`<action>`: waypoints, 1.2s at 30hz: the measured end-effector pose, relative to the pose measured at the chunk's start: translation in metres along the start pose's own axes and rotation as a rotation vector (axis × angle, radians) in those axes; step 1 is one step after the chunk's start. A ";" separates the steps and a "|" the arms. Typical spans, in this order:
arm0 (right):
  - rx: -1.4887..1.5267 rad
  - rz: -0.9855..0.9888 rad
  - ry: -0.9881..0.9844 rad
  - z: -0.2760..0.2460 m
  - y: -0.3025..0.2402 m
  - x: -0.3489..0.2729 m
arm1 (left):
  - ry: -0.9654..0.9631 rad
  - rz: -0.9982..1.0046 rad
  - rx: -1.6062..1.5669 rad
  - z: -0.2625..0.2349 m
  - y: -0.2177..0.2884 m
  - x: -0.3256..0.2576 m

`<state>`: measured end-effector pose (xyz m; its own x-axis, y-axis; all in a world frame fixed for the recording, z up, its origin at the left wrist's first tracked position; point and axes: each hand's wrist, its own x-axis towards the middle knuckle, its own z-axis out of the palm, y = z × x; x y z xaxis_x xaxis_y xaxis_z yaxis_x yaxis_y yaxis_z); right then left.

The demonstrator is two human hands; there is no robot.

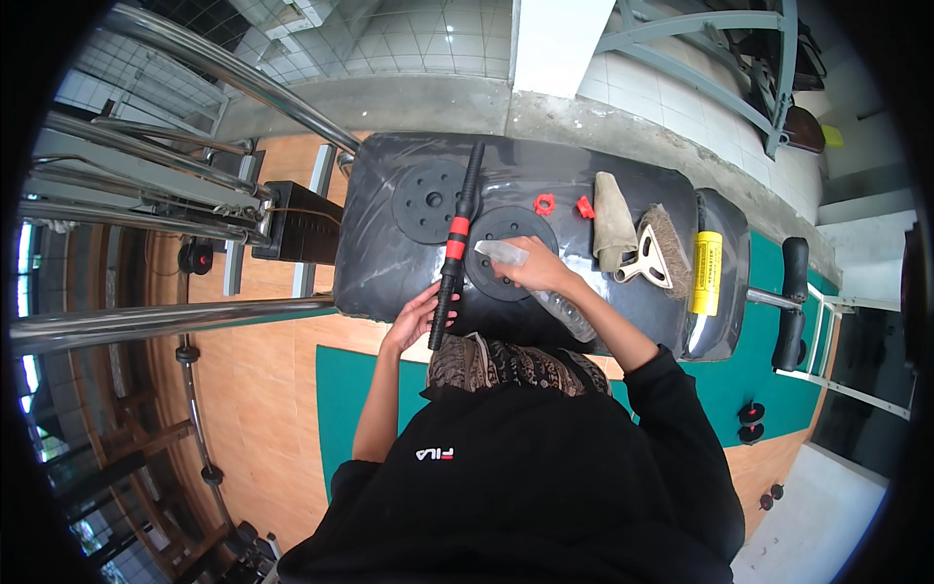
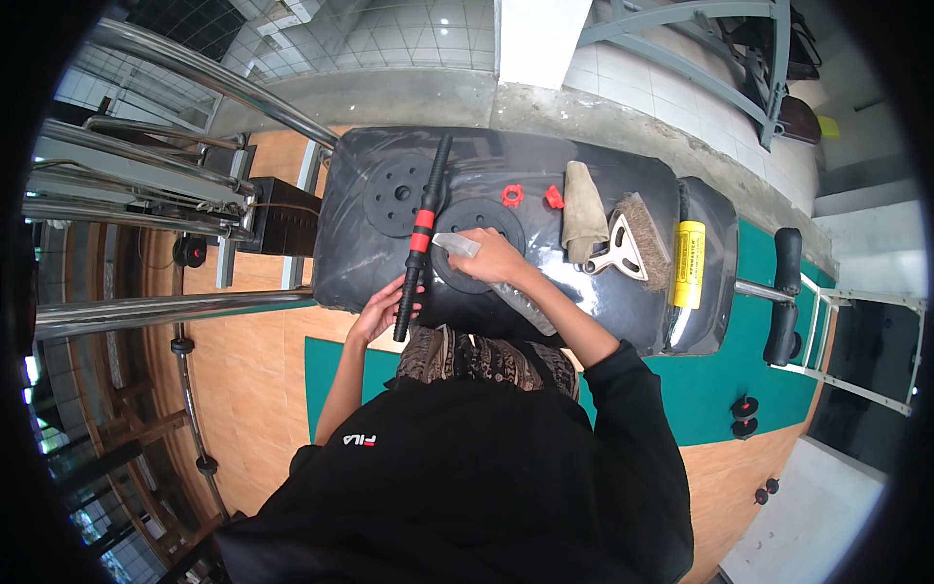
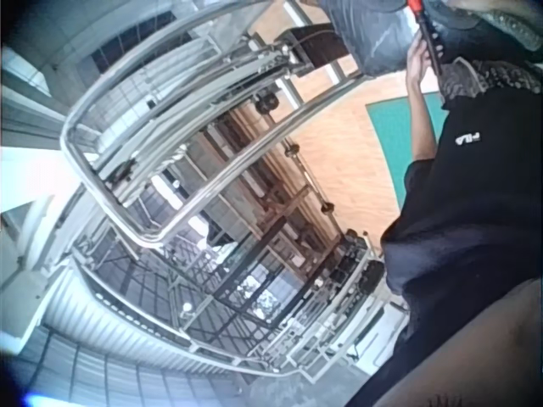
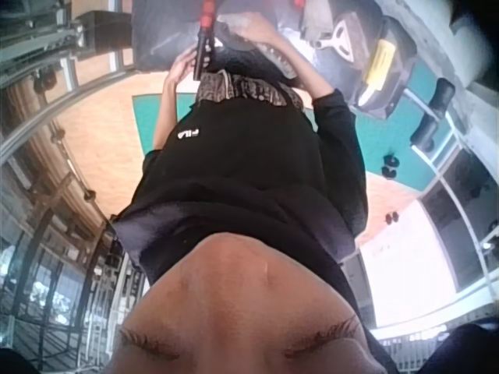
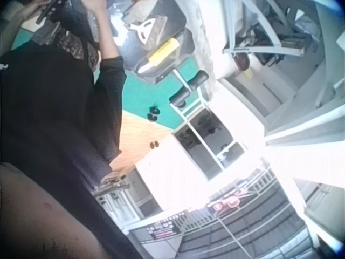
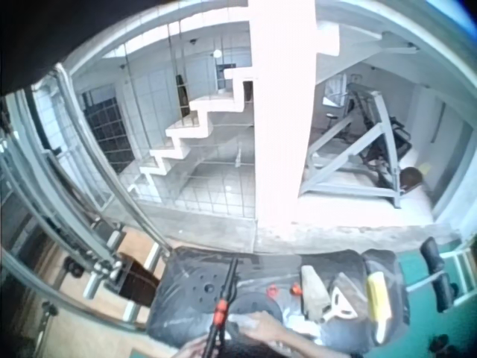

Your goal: The person assembles a dumbbell by placing weight plates onto a bar and securing them with red collars. They wipe the plates with a cloth, lift the dumbbell briefly, then disassemble it by removing the collars and plates.

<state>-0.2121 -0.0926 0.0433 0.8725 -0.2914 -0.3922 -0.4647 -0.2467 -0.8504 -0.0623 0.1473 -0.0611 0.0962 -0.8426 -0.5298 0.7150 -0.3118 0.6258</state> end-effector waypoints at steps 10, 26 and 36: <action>0.029 0.013 0.034 -0.014 -0.001 0.011 | 0.014 -0.006 0.056 -0.002 -0.001 0.000; 0.147 0.065 0.249 -0.037 0.002 0.034 | 0.066 0.019 0.219 -0.003 -0.003 -0.003; 0.242 0.099 0.379 -0.054 0.000 0.044 | 0.180 0.038 0.343 -0.010 -0.007 -0.008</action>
<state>-0.1824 -0.1556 0.0449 0.6878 -0.6316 -0.3578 -0.4549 0.0090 -0.8905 -0.0612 0.1606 -0.0672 0.2599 -0.7752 -0.5757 0.4386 -0.4364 0.7856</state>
